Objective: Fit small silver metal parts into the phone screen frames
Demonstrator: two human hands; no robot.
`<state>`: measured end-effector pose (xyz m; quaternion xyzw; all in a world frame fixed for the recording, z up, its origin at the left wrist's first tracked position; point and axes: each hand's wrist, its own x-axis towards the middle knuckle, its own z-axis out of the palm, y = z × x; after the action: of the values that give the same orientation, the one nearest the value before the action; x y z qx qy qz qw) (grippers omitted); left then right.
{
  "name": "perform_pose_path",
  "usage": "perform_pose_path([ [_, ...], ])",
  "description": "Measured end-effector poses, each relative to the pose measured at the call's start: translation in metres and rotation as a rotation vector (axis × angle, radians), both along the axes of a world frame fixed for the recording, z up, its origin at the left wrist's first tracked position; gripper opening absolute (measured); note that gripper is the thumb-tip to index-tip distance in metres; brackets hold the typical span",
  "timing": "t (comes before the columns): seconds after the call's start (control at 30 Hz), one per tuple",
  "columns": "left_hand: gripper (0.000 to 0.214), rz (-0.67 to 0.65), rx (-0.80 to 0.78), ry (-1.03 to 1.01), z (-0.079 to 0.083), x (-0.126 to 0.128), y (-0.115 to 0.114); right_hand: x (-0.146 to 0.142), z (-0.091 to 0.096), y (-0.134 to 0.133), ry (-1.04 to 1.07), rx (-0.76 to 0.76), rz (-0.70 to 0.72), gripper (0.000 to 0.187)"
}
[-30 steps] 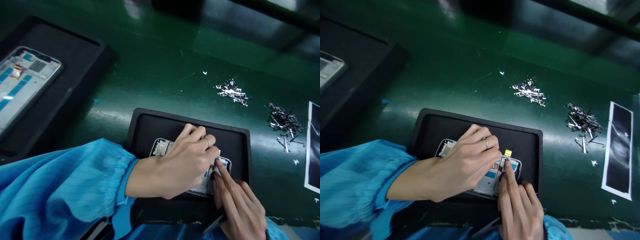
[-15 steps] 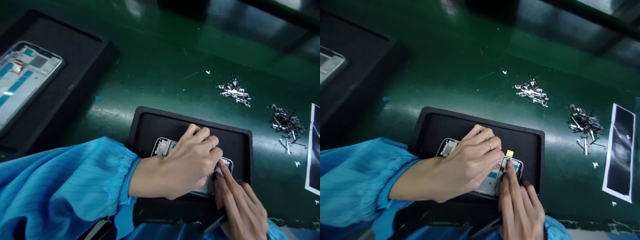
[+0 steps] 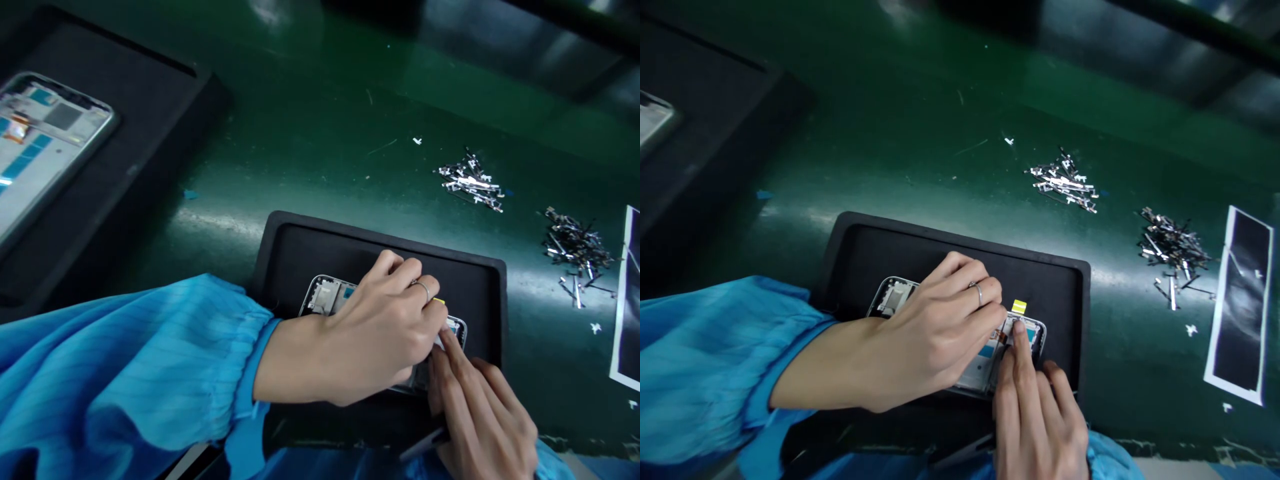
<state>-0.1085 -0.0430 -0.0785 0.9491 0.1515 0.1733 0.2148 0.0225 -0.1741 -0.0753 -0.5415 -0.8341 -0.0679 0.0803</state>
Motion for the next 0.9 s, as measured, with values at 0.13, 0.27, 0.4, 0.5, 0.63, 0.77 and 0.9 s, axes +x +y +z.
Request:
perform_pose_path([
  [0.13,0.009,0.003,0.015,-0.004,0.0,0.001,0.0,-0.001,0.004,0.008,0.035,-0.01,-0.014,0.028],
  [0.27,0.009,-0.005,0.002,-0.001,0.0,0.0,0.0,-0.001,0.01,0.021,0.108,0.032,0.017,0.028],
  [0.4,0.013,0.008,-0.016,0.024,0.001,0.0,-0.001,0.001,0.008,0.015,0.132,-0.008,0.008,0.031],
  [0.5,0.015,0.032,-0.007,0.013,0.001,0.0,-0.002,-0.001,0.001,0.004,0.144,0.047,-0.049,0.027],
  [0.63,0.013,0.034,0.004,-0.003,-0.001,0.001,-0.002,-0.005,-0.002,0.001,0.195,0.067,-0.121,0.024],
  [0.77,0.012,0.024,0.01,0.001,-0.001,0.001,-0.001,-0.003,0.002,0.004,0.168,0.03,-0.073,0.026],
  [0.9,0.01,0.0,0.033,0.023,0.002,0.002,0.0,-0.001,0.003,0.006,0.105,0.033,-0.093,0.032],
])
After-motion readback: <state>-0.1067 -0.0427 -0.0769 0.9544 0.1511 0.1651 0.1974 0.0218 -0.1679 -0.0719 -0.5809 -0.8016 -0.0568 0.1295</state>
